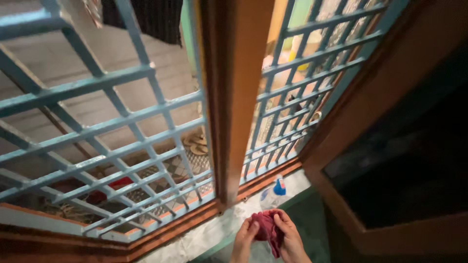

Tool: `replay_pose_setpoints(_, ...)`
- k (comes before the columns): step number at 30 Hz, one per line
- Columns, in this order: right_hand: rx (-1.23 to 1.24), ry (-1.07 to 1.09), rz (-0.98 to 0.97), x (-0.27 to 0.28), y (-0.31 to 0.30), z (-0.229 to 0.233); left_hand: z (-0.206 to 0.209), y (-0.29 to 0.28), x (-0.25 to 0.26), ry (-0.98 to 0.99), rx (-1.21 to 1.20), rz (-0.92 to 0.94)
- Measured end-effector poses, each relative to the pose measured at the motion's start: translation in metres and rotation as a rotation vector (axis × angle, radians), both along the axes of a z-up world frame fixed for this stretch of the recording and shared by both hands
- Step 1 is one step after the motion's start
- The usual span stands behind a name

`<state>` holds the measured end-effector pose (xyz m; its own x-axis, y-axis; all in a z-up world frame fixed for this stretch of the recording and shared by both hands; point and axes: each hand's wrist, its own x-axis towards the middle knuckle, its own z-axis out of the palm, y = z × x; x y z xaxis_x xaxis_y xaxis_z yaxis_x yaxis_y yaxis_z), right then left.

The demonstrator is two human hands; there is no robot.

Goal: The person wipes the blue metal security bars and the brown wooden frame of a window using a maroon cloth. They apply a cleaning liquid from a blue bottle onto the cloth and continue wiping the bars and frame systematically.

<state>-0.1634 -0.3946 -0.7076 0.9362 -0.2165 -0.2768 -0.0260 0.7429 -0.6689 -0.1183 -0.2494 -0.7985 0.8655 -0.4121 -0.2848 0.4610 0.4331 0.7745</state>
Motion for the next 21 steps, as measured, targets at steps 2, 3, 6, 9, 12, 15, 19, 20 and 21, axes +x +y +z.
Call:
replay_pose_setpoints(2, -0.165, 0.035, -0.019, -0.005, -0.016, 0.024, 0.021, -0.012, 0.001, -0.166, 0.003, -0.039)
replay_pose_setpoints(3, -0.248, 0.047, -0.027, -0.003, -0.025, 0.036, 0.034, -0.014, 0.006, -0.232, 0.002, -0.002)
replay_pose_setpoints(6, -0.675, -0.079, -0.049, -0.005, -0.057, 0.063, 0.077, -0.013, 0.018, -0.333, 0.025, 0.118)
replay_pose_setpoints(9, -0.461, 0.125, -0.12, 0.006, -0.083, 0.08, 0.134, 0.0, 0.025, -0.276, 0.014, 0.209)
replay_pose_setpoints(12, -0.137, 0.124, -0.074, 0.013, -0.091, 0.096, 0.202, 0.015, 0.022, -0.311, -0.048, 0.204)
replay_pose_setpoints(15, -0.615, 0.216, 0.195, 0.016, -0.072, 0.125, 0.274, 0.015, 0.018, -0.593, 0.23, 0.138)
replay_pose_setpoints(19, -0.679, -0.256, 0.061, -0.002, -0.027, 0.172, 0.355, 0.022, 0.002, -1.077, 0.733, 0.109)
replay_pose_setpoints(20, -0.754, -0.366, 0.133, -0.006, -0.013, 0.183, 0.373, 0.025, -0.001, -1.172, 0.785, 0.126)
replay_pose_setpoints(21, -0.828, -0.474, 0.206, -0.008, 0.0, 0.191, 0.39, 0.03, -0.002, -1.154, 0.825, 0.123)
